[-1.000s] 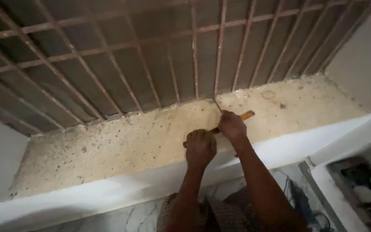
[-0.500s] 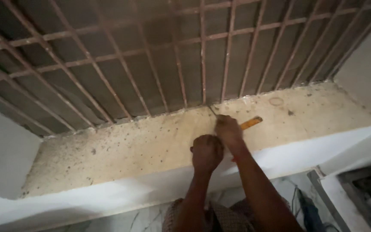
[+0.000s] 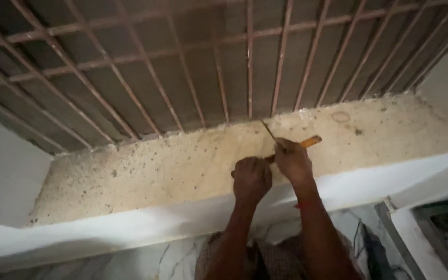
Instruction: The person cleans debris and dust from a window sill and the base of a metal security grate by hand and using a screwdriver to scrape the crevices.
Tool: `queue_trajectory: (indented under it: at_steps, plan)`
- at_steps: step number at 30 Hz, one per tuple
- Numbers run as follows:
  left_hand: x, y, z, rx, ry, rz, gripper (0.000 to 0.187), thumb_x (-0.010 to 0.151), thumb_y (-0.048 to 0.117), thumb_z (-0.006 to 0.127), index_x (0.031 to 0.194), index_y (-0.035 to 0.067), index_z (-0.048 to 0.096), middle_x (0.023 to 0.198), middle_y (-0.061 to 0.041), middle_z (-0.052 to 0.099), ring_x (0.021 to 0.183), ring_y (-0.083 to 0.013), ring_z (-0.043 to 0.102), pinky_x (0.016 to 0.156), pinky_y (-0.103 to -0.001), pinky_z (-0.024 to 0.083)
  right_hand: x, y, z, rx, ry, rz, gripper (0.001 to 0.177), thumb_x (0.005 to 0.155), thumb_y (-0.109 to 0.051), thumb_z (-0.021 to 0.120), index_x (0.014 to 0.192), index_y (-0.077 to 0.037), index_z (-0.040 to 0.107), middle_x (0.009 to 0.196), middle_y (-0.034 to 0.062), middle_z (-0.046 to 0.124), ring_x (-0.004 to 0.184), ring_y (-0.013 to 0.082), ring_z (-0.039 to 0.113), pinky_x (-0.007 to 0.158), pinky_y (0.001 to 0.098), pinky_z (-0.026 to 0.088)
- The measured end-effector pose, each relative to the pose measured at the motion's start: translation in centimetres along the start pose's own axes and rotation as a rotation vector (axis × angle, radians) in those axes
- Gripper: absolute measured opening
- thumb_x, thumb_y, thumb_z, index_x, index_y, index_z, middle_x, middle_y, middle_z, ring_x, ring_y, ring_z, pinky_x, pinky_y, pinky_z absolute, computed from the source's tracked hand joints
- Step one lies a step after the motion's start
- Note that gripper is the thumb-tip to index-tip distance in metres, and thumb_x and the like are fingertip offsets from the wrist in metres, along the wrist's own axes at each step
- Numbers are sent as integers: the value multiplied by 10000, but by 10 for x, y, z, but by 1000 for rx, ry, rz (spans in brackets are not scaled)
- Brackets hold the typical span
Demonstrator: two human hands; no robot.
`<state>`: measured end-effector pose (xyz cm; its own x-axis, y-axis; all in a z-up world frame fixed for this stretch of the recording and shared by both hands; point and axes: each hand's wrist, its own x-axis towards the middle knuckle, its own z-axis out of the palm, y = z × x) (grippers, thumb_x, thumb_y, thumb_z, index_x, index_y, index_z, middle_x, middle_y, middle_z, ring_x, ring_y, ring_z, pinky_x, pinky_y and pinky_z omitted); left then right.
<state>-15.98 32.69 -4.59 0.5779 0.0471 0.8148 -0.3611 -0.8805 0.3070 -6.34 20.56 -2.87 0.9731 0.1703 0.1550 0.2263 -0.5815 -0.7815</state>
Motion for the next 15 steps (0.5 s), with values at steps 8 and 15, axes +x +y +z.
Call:
queue_trajectory:
  at_steps: [8,15]
  plan:
    - [3,-1,2,91,-101,-5,76,890,120,662,880,47,644,869,-144,639,850,-349,614,800,-502,478,42,15,1,95,-57,42,292,965,-252,550,1100,-64,729,922,267,726,820,405,742,747,473,574]
    - [-3,-4,8,92,-132,-15,66,826,114,677,836,61,637,833,-141,634,838,-361,609,772,-514,465,72,83,61,-247,17,-342,263,971,-198,573,1082,-56,764,1074,209,756,1010,375,711,888,440,559]
